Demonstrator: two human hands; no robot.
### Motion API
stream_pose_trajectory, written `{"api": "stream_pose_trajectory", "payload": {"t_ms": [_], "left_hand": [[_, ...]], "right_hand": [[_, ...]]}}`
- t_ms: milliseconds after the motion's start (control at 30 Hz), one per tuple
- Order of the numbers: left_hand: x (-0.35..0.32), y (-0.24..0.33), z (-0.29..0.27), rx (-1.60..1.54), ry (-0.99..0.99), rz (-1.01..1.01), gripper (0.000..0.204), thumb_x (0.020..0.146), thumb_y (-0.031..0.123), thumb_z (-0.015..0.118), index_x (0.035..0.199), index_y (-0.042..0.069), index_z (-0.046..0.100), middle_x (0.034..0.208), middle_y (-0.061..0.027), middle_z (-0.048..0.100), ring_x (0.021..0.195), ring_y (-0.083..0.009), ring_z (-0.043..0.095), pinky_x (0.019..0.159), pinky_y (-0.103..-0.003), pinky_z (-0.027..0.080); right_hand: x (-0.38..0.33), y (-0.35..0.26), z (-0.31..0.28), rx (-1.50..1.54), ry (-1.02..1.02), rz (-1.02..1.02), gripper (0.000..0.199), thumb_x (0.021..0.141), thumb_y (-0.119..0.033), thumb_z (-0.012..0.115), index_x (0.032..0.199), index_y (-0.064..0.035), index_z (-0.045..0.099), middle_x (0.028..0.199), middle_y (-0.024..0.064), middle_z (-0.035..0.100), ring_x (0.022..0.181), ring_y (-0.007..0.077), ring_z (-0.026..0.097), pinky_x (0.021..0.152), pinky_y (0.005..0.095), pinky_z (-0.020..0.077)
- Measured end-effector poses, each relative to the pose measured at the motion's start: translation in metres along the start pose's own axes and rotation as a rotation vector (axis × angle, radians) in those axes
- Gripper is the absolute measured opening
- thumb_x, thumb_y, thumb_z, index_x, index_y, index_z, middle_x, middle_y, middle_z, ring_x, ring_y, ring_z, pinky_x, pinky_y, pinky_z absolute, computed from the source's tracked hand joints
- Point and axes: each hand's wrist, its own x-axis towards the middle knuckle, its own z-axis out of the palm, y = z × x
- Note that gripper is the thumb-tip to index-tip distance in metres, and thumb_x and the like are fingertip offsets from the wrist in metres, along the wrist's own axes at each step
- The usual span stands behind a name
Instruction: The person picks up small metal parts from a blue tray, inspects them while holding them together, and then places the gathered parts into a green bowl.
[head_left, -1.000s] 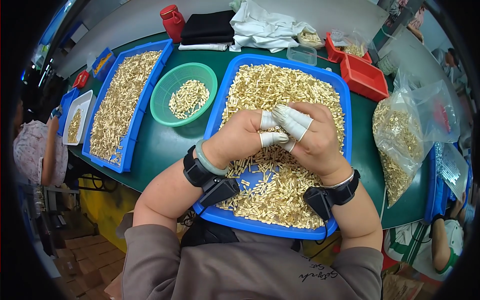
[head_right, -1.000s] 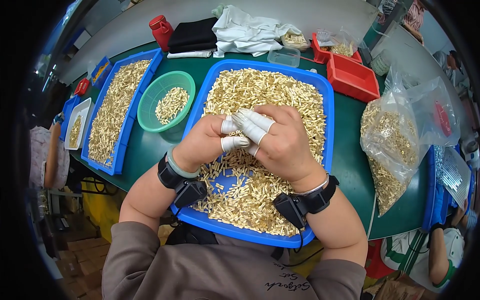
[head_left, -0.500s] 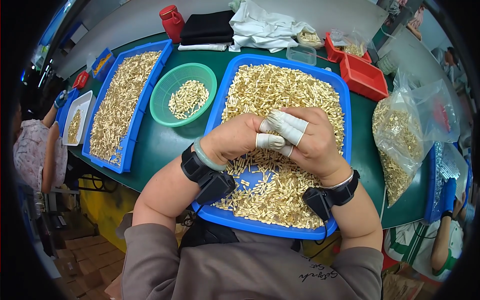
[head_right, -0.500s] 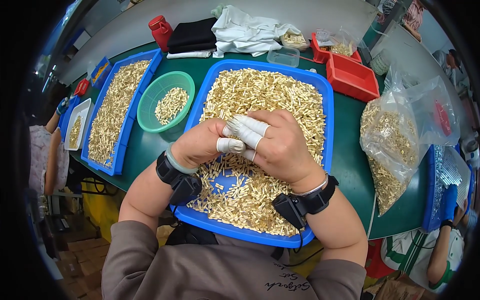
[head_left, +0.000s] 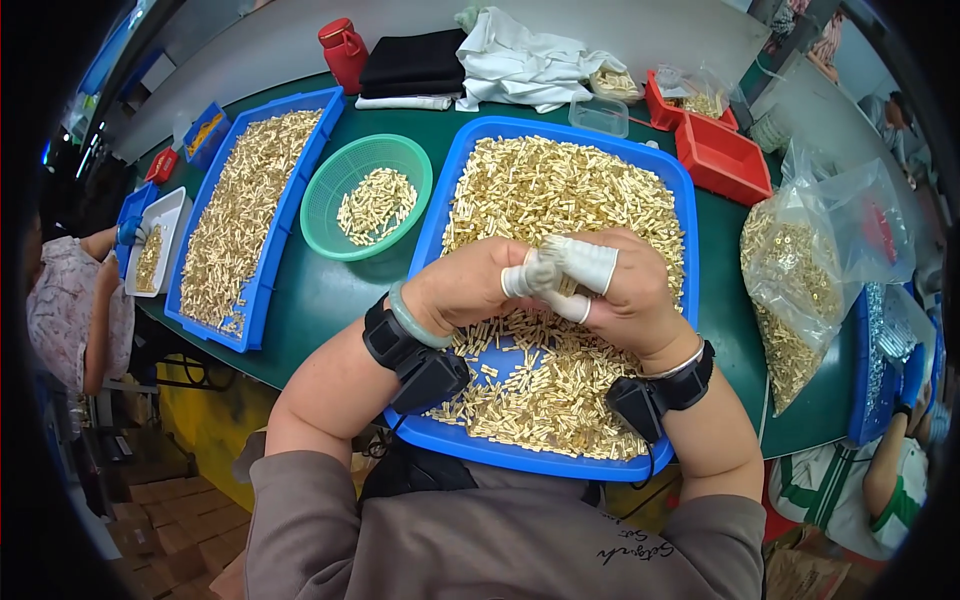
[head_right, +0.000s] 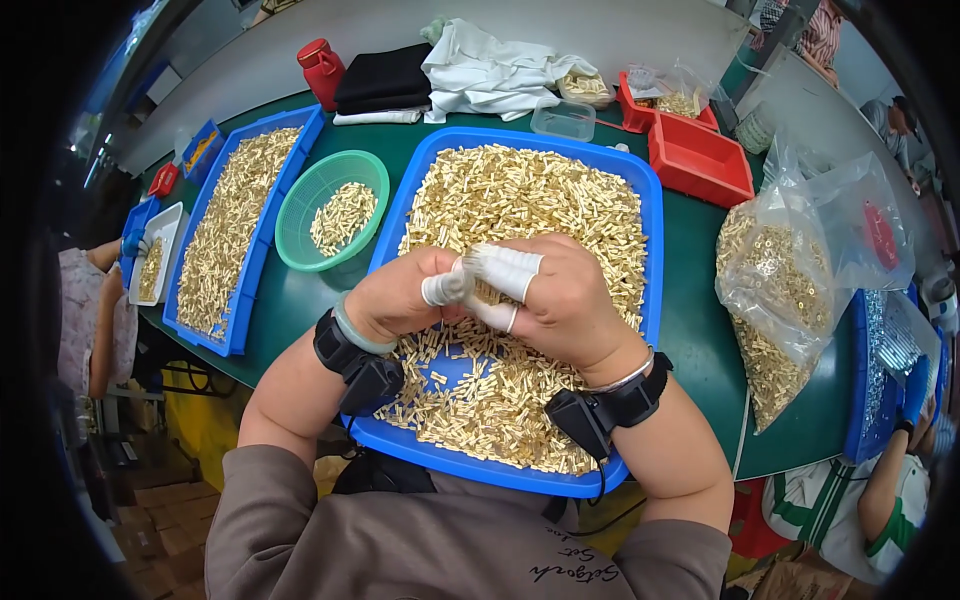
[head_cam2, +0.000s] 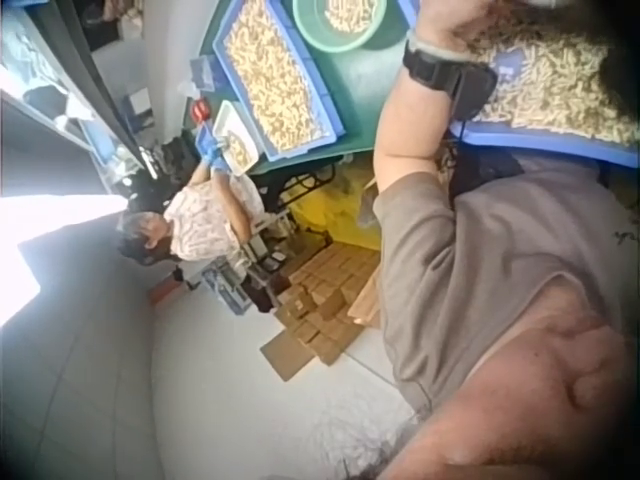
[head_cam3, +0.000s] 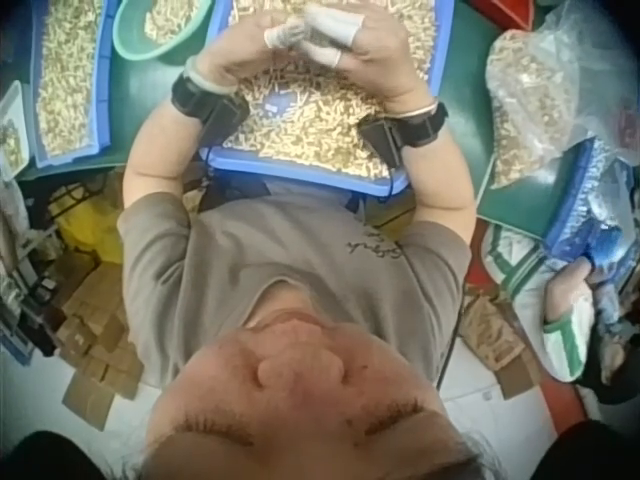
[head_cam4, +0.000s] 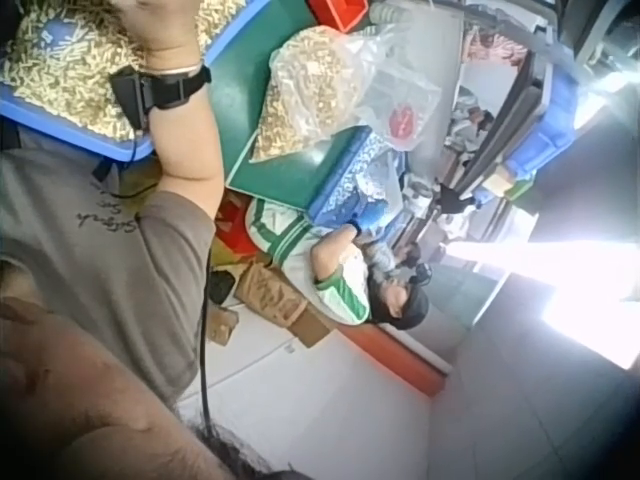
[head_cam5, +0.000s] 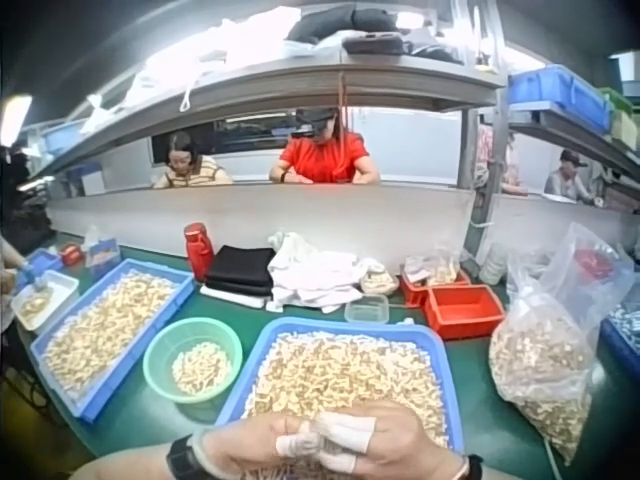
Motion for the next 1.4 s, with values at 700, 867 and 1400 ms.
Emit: {"api": "stream_pose_trajectory", "payload": {"t_ms": [700, 867, 1400], "left_hand": [[0.007, 0.012, 0.024, 1.209, 0.15, 0.738, 0.038, 0.069, -0.002, 0.06, 0.106, 0.007, 0.057, 0.111, -0.0113, 0.054, 0.098, -0.0293, 0.053, 0.082, -0.034, 0.044], [0.01, 0.004, 0.015, 0.866, 0.258, 0.599, 0.027, 0.073, 0.003, 0.061, 0.1, 0.007, 0.059, 0.098, -0.011, 0.059, 0.085, -0.026, 0.058, 0.073, -0.03, 0.046], [0.005, 0.002, 0.015, 0.853, 0.279, 0.305, 0.018, 0.077, 0.01, 0.061, 0.095, 0.006, 0.062, 0.079, -0.0098, 0.063, 0.069, -0.0185, 0.06, 0.062, -0.026, 0.045]], "right_hand": [[-0.012, 0.009, -0.002, 0.91, -0.279, 0.802, 0.013, 0.075, -0.01, 0.065, 0.085, -0.0021, 0.066, 0.078, 0.002, 0.064, 0.071, 0.0068, 0.057, 0.064, 0.0216, 0.0459], [-0.007, 0.013, -0.002, 0.806, 0.063, 0.919, 0.026, 0.083, -0.024, 0.056, 0.09, 0.0005, 0.062, 0.076, 0.0058, 0.063, 0.065, 0.0107, 0.058, 0.061, 0.0229, 0.047], [-0.008, 0.015, 0.002, 0.748, 0.198, 0.841, 0.028, 0.088, -0.023, 0.048, 0.099, 0.0001, 0.059, 0.078, 0.0081, 0.063, 0.064, 0.0122, 0.059, 0.059, 0.0231, 0.0479]]}}
